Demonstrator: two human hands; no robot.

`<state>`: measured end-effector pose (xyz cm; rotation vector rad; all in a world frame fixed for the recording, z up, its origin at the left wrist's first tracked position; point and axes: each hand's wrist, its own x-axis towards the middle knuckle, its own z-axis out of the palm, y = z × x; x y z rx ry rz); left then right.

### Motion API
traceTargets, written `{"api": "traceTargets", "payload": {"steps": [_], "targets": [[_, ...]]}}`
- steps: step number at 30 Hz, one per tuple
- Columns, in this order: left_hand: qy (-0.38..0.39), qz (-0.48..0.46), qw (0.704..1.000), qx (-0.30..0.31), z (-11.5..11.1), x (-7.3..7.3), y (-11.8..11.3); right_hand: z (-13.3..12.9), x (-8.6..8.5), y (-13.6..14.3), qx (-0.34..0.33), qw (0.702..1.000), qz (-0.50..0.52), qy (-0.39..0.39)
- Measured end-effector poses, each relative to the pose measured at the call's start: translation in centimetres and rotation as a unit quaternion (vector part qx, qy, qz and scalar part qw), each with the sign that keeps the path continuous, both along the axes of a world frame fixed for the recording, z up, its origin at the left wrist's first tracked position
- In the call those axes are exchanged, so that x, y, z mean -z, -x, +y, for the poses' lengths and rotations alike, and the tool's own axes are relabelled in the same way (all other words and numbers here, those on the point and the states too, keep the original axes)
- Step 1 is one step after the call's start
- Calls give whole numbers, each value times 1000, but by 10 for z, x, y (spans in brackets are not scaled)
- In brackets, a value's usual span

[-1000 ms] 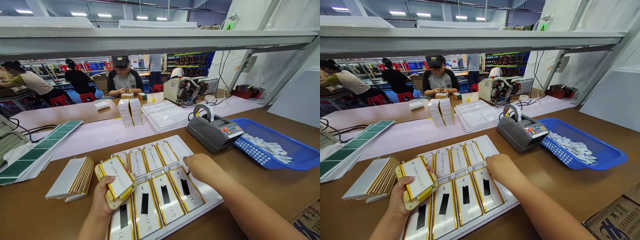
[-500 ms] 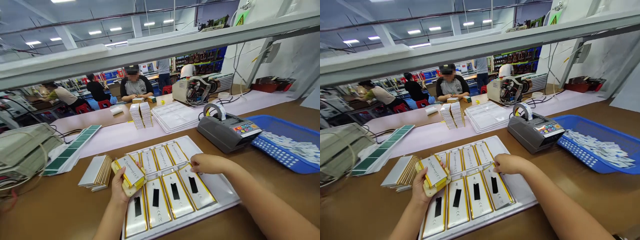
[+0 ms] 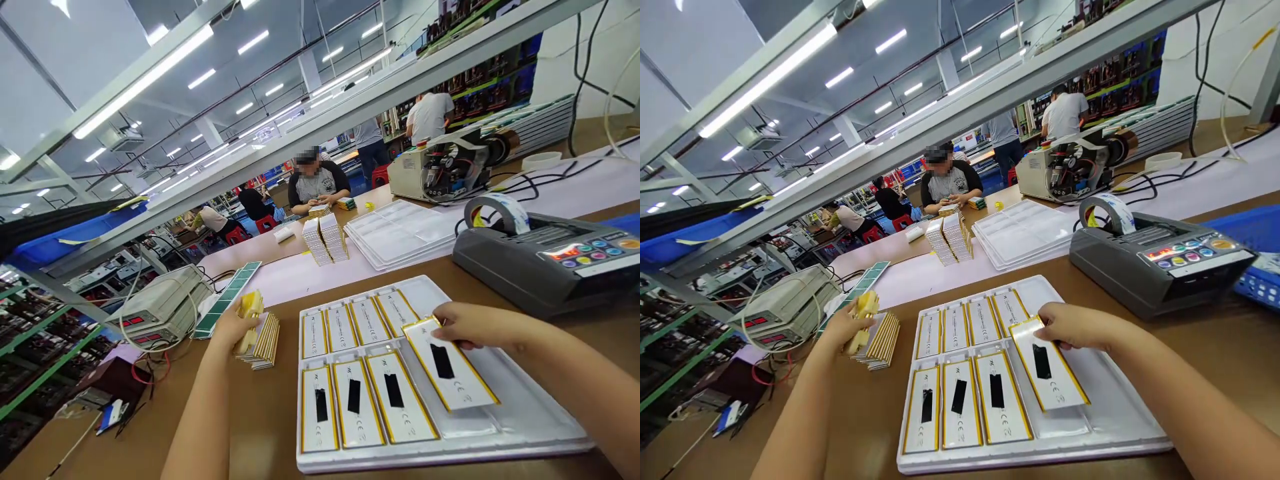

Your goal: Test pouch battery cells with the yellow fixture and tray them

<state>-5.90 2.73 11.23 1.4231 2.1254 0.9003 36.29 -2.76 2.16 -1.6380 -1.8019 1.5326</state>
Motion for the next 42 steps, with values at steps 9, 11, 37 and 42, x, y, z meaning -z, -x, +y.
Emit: {"api": "traceTargets", "payload": {"steps": [9, 11, 37, 42], "targets": [[136, 276, 951, 29, 19, 18, 13, 7, 9, -2, 13, 997, 73, -6], [140, 287, 947, 33, 19, 16, 10, 8, 9, 0, 23, 997, 79, -6], [115, -763, 566, 289, -38, 108, -105, 45, -31, 125, 61, 974, 158, -149], [68, -777, 555, 288, -41, 109, -101, 54, -30, 180, 48, 982, 64, -171]]}}
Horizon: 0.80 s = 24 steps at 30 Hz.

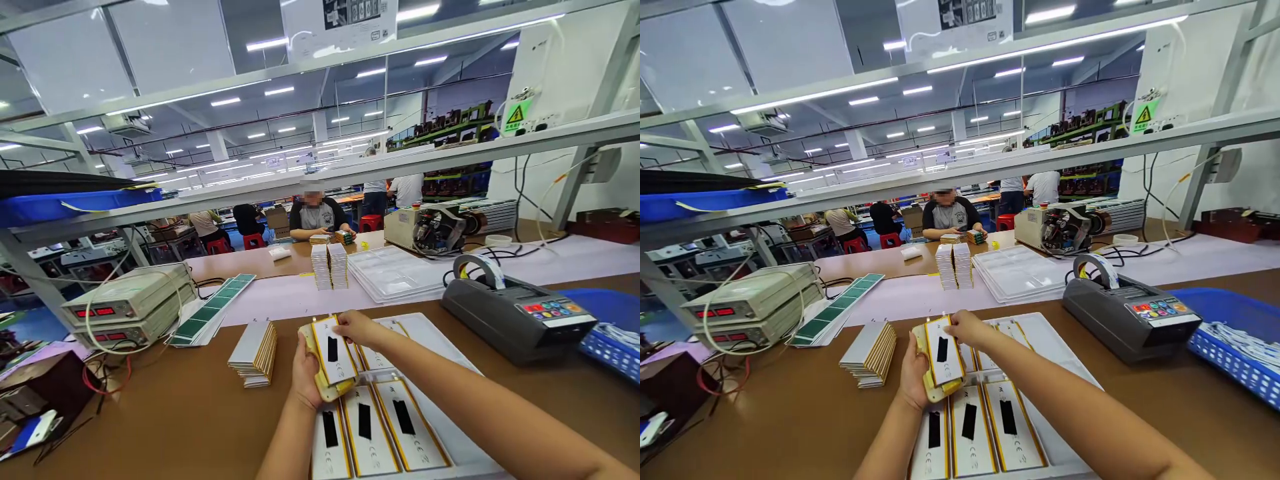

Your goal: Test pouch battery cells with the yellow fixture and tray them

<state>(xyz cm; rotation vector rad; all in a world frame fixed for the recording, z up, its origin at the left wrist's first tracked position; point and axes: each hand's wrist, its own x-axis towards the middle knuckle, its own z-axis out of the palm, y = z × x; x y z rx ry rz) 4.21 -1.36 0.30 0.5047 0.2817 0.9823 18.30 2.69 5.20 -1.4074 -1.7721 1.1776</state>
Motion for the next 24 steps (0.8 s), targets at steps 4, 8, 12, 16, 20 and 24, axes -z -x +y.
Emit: {"api": "traceTargets", "payload": {"steps": [4, 8, 12, 16, 20, 24], "targets": [[3, 1, 1000, -10, 4, 6, 3, -7, -3, 0, -15, 988, -128, -84], [15, -2, 999, -50, 6, 6, 4, -1, -13, -42, 51, 929, -335, -146], [35, -9, 995, -98, 7, 5, 4, 16, -4, -95, 91, 863, -486, -103], [58, -1, 991, -122, 9, 6, 3, 18, 15, -124, 68, 837, -538, -74], [67, 4, 990, -128, 11, 8, 3, 13, 27, -124, 59, 824, -559, -71], [74, 14, 988, -132, 12, 10, 4, 16, 36, -118, 65, 834, -543, -68]]}}
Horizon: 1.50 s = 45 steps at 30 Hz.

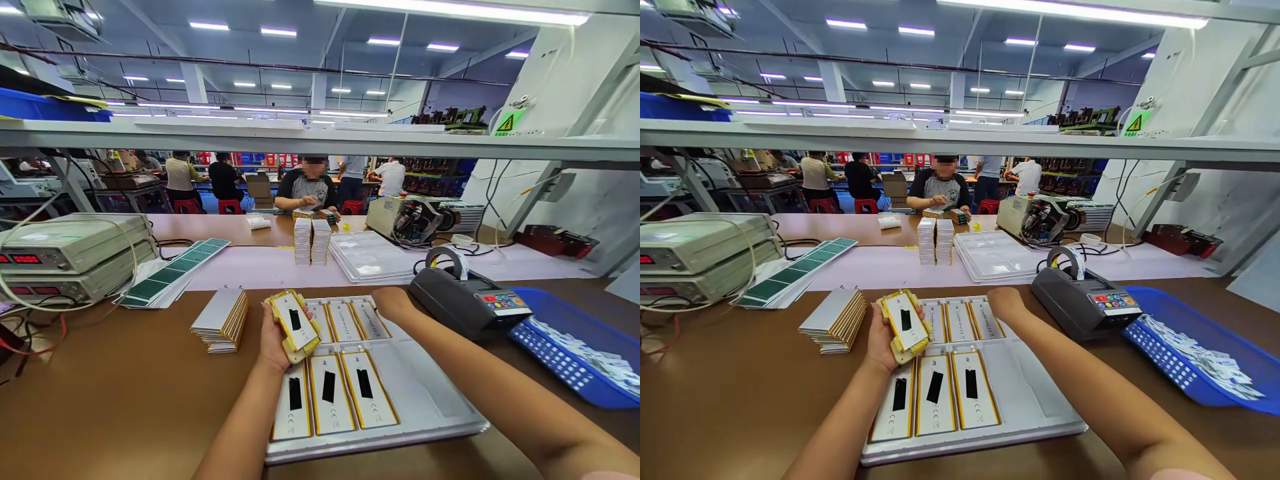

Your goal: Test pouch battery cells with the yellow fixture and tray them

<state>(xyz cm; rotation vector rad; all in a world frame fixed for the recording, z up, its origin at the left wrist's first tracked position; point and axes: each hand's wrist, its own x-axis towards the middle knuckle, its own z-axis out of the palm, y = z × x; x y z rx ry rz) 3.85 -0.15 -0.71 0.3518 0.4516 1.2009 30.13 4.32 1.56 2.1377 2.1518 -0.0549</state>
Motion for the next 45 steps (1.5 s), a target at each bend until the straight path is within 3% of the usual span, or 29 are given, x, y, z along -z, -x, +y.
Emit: {"api": "traceTargets", "payload": {"steps": [7, 12, 15, 18, 21, 24, 27, 31, 33, 36, 42, 45], "targets": [[-9, -16, 1000, 13, -3, -3, -2, 16, 11, -17, 39, 989, 136, 36], [6, -9, 1000, 0, -5, -3, -1, 13, 16, -20, 42, 954, 277, 111], [6, -21, 1000, -12, -5, -1, 0, 13, 6, -13, 43, 934, 331, 125], [-2, -41, 999, 1, -5, 0, -1, 12, -18, 11, 28, 903, 418, 100], [-12, -57, 998, 35, -6, 1, -2, 2, -41, 56, -33, 841, 529, 106], [-16, -46, 997, 53, -7, 2, -2, -11, -49, 107, -100, 814, 558, 127], [-7, -20, 999, 42, -8, 5, 0, -20, -46, 137, -126, 830, 531, 113], [-23, -26, 998, 44, -9, 5, 1, -33, -53, 137, -174, 912, 366, 63], [-39, -44, 996, 65, -10, 3, 1, -41, -61, 126, -170, 950, 260, -5], [-45, -62, 994, 83, -9, 2, 2, -52, -65, 100, -134, 973, 175, -71], [-18, -46, 999, 18, -5, 2, -2, -69, -38, 36, -82, 994, 67, 14], [-9, -39, 999, -28, -3, -1, -4, -84, -25, 19, -78, 995, 28, 59]]}}
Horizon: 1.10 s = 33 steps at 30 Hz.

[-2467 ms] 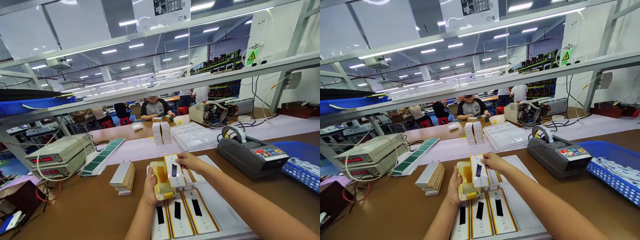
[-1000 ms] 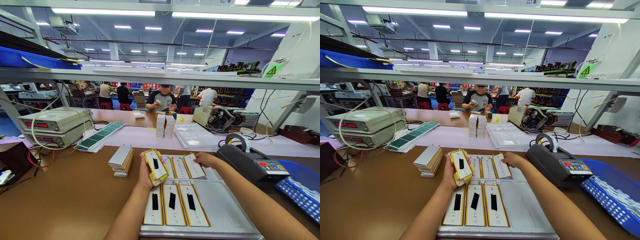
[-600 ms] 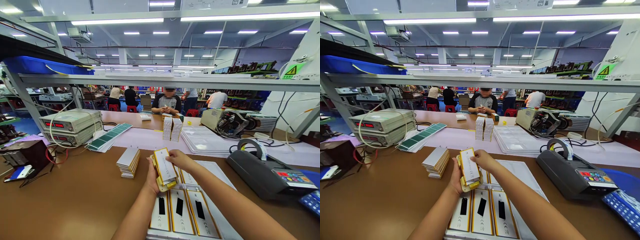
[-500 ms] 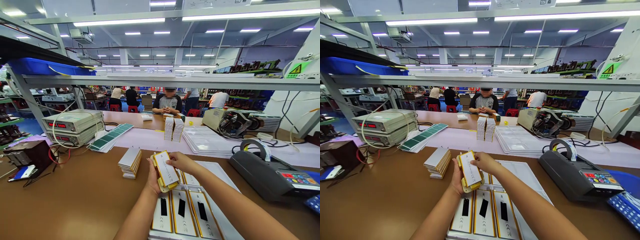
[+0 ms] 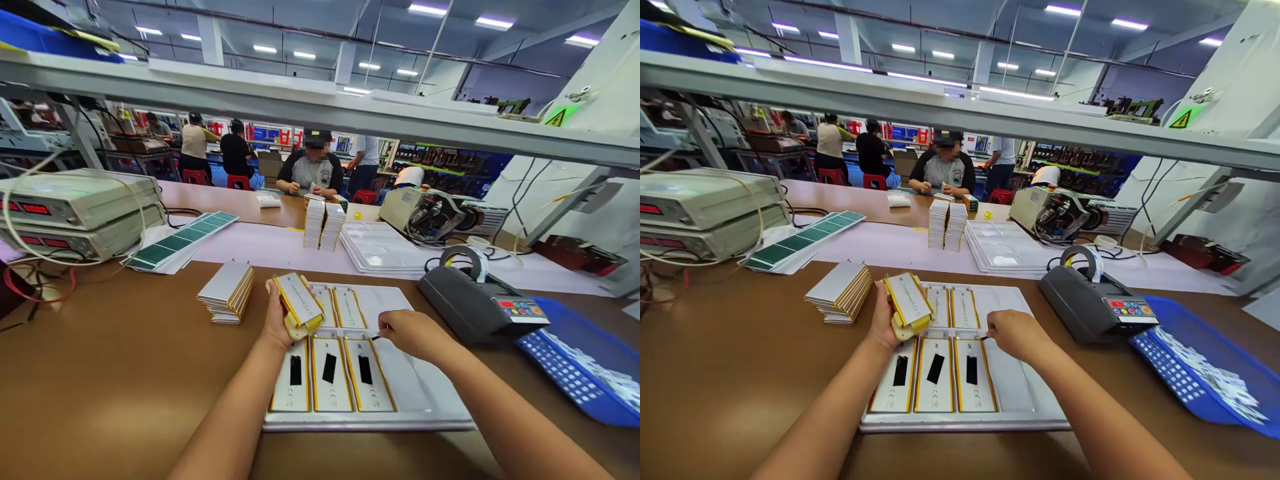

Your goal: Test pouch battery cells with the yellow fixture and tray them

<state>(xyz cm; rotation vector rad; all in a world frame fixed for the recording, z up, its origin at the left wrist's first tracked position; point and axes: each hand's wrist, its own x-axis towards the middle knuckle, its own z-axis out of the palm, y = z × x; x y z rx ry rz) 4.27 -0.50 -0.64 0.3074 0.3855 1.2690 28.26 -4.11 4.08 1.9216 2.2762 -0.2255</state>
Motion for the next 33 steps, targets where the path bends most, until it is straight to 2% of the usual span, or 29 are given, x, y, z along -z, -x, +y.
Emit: {"api": "traceTargets", "payload": {"steps": [7, 10, 12, 14, 18, 22, 25, 28, 31, 33], "targets": [[60, 53, 995, -55, 1, -5, -1, -25, 18, 9, -34, 998, -60, -7], [46, 59, 996, -56, 2, -3, -1, -24, 20, 11, -2, 999, -41, 10], [37, 54, 997, -44, 4, -1, 0, -20, 21, 9, 50, 998, 17, 31], [36, 52, 997, -39, 5, 0, 0, -14, 24, 6, 68, 987, 125, 81], [46, 63, 996, -53, 4, 2, 1, -10, 37, 9, 36, 939, 311, 144], [48, 63, 995, -61, 1, -2, 2, -12, 45, 10, 85, 881, 418, 203], [28, 63, 996, -59, -3, -17, 6, -12, 45, -2, 120, 836, 490, 217], [-8, 108, 991, -81, -8, -47, 19, -7, 46, -16, 133, 818, 533, 173], [-39, 224, 966, -120, -13, -83, 44, 2, 52, -24, 134, 811, 552, 142], [-53, 331, 931, -140, -15, -108, 64, 8, 59, -27, 129, 811, 556, 132]]}}
